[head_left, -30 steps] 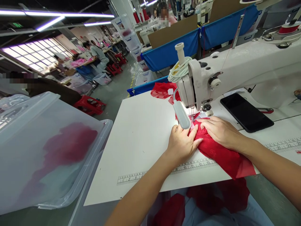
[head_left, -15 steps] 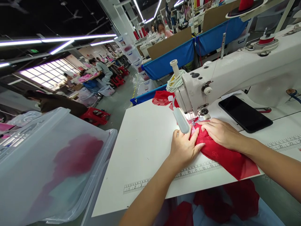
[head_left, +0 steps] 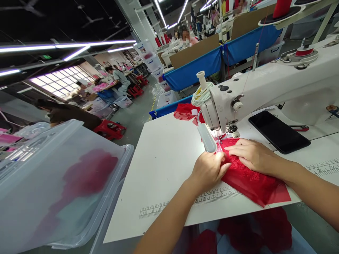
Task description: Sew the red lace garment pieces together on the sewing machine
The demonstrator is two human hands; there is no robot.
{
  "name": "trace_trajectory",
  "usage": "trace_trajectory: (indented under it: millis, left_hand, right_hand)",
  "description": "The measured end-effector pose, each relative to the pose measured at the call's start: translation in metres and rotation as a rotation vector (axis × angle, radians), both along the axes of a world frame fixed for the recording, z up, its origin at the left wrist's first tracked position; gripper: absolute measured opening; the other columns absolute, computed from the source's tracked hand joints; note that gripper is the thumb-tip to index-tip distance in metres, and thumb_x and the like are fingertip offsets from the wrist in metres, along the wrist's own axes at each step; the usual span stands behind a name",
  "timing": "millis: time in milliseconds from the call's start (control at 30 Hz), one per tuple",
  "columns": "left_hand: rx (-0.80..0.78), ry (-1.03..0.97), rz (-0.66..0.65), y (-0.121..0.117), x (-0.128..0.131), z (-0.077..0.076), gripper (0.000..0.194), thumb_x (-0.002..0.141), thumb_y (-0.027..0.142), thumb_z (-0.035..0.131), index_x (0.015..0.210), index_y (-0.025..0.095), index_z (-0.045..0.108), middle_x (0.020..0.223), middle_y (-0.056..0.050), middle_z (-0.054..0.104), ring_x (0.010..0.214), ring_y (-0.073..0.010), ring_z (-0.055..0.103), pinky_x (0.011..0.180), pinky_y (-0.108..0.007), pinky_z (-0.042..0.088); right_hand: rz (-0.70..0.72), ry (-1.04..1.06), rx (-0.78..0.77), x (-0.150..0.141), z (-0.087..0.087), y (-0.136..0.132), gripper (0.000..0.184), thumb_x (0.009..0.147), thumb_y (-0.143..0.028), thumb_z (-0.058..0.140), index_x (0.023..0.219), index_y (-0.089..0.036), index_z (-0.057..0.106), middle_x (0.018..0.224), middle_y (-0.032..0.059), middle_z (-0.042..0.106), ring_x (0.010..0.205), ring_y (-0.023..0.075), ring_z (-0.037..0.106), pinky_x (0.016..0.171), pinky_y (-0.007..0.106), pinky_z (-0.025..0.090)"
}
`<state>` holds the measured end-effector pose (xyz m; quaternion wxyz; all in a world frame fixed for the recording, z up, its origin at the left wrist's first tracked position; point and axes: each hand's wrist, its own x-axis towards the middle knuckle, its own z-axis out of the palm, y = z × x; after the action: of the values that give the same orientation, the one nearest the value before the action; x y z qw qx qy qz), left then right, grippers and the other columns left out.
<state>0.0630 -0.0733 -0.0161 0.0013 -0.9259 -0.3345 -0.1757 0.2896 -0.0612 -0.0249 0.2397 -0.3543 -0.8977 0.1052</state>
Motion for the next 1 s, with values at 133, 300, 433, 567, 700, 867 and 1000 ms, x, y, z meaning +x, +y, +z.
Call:
trace_trajectory:
  millis: [133, 300, 433, 567, 700, 867, 1000]
  left_hand:
    - [0.122, 0.129, 0.004, -0.004, 0.0, -0.003, 0.07, 0.104, 0.057, 0.018, 0.134, 0.006, 0.056, 0.081, -0.01, 0.068, 0.07, -0.0234, 0.06, 0.063, -0.036, 0.045]
    - [0.19, 0.153, 0.022, -0.009, 0.001, -0.004, 0.08, 0.1, 0.067, 0.02, 0.129, 0.006, 0.063, 0.113, -0.02, 0.068, 0.079, -0.0239, 0.062, 0.068, -0.036, 0.048]
    - [0.257, 0.183, 0.041, -0.011, 0.0, -0.007, 0.077, 0.099, 0.068, 0.027, 0.132, 0.009, 0.063, 0.131, -0.022, 0.063, 0.091, -0.0266, 0.064, 0.075, -0.037, 0.049]
    - [0.267, 0.203, 0.058, -0.013, 0.0, -0.008, 0.074, 0.098, 0.068, 0.032, 0.134, 0.012, 0.063, 0.132, -0.02, 0.064, 0.091, -0.0265, 0.063, 0.077, -0.038, 0.048]
    - [0.264, 0.207, 0.075, -0.013, 0.0, -0.008, 0.072, 0.097, 0.068, 0.036, 0.135, 0.012, 0.062, 0.133, -0.02, 0.064, 0.09, -0.026, 0.063, 0.079, -0.039, 0.048]
    - [0.272, 0.207, 0.11, -0.012, 0.002, -0.009, 0.07, 0.098, 0.068, 0.036, 0.135, 0.015, 0.062, 0.131, -0.017, 0.066, 0.087, -0.0249, 0.062, 0.076, -0.038, 0.047]
    - [0.283, 0.204, 0.125, -0.009, 0.001, -0.009, 0.069, 0.098, 0.067, 0.036, 0.136, 0.015, 0.062, 0.132, -0.017, 0.065, 0.088, -0.0253, 0.062, 0.077, -0.038, 0.046]
  right_hand:
    - [-0.013, -0.04, 0.024, 0.001, 0.001, -0.001, 0.033, 0.084, -0.004, 0.044, 0.096, -0.019, 0.071, 0.083, 0.0067, 0.068, 0.08, 0.0211, 0.056, 0.071, 0.032, 0.047]
    - [-0.053, -0.076, 0.062, 0.0, 0.002, -0.002, 0.034, 0.083, -0.003, 0.045, 0.099, -0.019, 0.071, 0.086, 0.007, 0.068, 0.078, 0.0196, 0.057, 0.071, 0.031, 0.045]
    - [-0.115, -0.055, 0.1, 0.0, -0.005, -0.003, 0.033, 0.087, -0.004, 0.044, 0.095, -0.021, 0.071, 0.083, 0.0058, 0.066, 0.073, 0.0181, 0.057, 0.069, 0.03, 0.044]
    - [-0.141, -0.017, 0.142, -0.001, -0.01, -0.002, 0.032, 0.085, -0.005, 0.045, 0.094, -0.022, 0.071, 0.081, 0.0046, 0.064, 0.069, 0.0176, 0.054, 0.066, 0.03, 0.042]
    - [-0.119, -0.039, 0.119, -0.001, -0.005, -0.002, 0.03, 0.086, -0.006, 0.045, 0.093, -0.021, 0.071, 0.079, 0.0047, 0.064, 0.068, 0.0172, 0.054, 0.066, 0.029, 0.042]
    - [-0.121, -0.034, 0.127, -0.002, -0.002, 0.001, 0.029, 0.087, -0.007, 0.045, 0.092, -0.019, 0.071, 0.082, 0.0066, 0.066, 0.071, 0.0183, 0.057, 0.067, 0.03, 0.044]
    - [-0.091, -0.05, 0.152, 0.0, -0.005, 0.006, 0.033, 0.089, -0.008, 0.043, 0.103, -0.017, 0.071, 0.089, 0.0085, 0.069, 0.079, 0.0198, 0.062, 0.071, 0.032, 0.048]
